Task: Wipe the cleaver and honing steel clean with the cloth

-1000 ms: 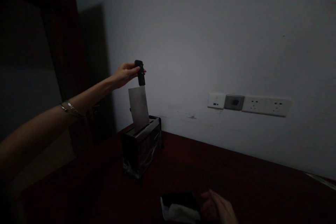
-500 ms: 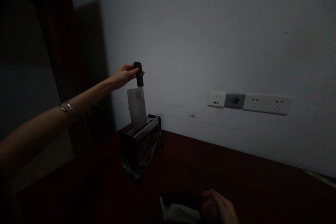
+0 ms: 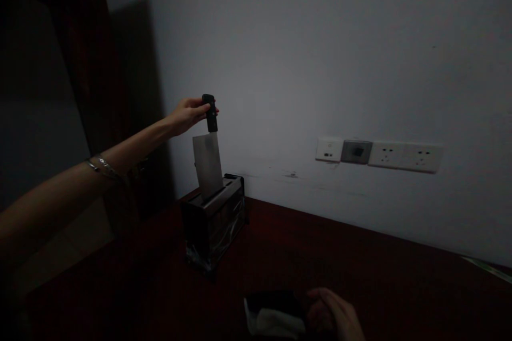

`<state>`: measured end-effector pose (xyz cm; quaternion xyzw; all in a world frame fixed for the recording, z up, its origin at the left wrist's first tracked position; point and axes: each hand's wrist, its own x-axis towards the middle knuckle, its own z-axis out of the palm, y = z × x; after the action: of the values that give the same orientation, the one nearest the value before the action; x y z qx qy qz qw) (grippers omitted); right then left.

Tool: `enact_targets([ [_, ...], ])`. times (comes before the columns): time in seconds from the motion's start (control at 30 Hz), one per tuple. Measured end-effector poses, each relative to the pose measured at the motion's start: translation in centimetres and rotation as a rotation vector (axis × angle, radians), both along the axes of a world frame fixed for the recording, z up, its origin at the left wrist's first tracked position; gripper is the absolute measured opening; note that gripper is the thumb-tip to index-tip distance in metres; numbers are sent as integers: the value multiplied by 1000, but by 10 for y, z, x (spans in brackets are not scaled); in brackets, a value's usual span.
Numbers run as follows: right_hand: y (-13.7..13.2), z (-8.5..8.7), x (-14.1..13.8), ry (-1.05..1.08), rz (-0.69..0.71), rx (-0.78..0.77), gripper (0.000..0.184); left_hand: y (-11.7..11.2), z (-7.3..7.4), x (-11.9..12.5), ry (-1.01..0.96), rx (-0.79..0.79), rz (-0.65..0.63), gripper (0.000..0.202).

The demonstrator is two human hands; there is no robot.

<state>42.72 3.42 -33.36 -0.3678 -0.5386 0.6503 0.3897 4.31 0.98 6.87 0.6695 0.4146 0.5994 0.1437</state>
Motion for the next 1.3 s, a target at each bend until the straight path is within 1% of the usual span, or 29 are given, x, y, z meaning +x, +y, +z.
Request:
enact_targets([
  [0.13, -1, 2, 0, 6, -13, 17, 44, 2, 0, -2, 1, 1, 1, 11],
  [0.33, 0, 3, -1, 5, -3, 35, 47, 5, -5, -1, 30, -18, 27, 13],
  [0.6, 4, -5, 0, -7, 29, 46, 46, 3, -13, 3, 21, -55, 23, 13],
  [0.7, 5, -7, 0, 6, 45, 50, 45, -1, -18, 3, 22, -88, 12, 13],
  [0.83, 5, -8, 1, 4, 29, 16, 45, -5, -24, -1, 42, -153, 1, 17],
  [1.07, 0, 1, 0, -2, 39, 30, 47, -6, -37, -11, 98, -244, -70, 30],
  [1.2, 1, 0, 0, 2, 32, 20, 46, -9, -42, -12, 152, -297, -60, 27],
  [1.3, 1, -3, 0, 11, 33, 37, 45, -13, -44, -12, 240, -337, -73, 25],
])
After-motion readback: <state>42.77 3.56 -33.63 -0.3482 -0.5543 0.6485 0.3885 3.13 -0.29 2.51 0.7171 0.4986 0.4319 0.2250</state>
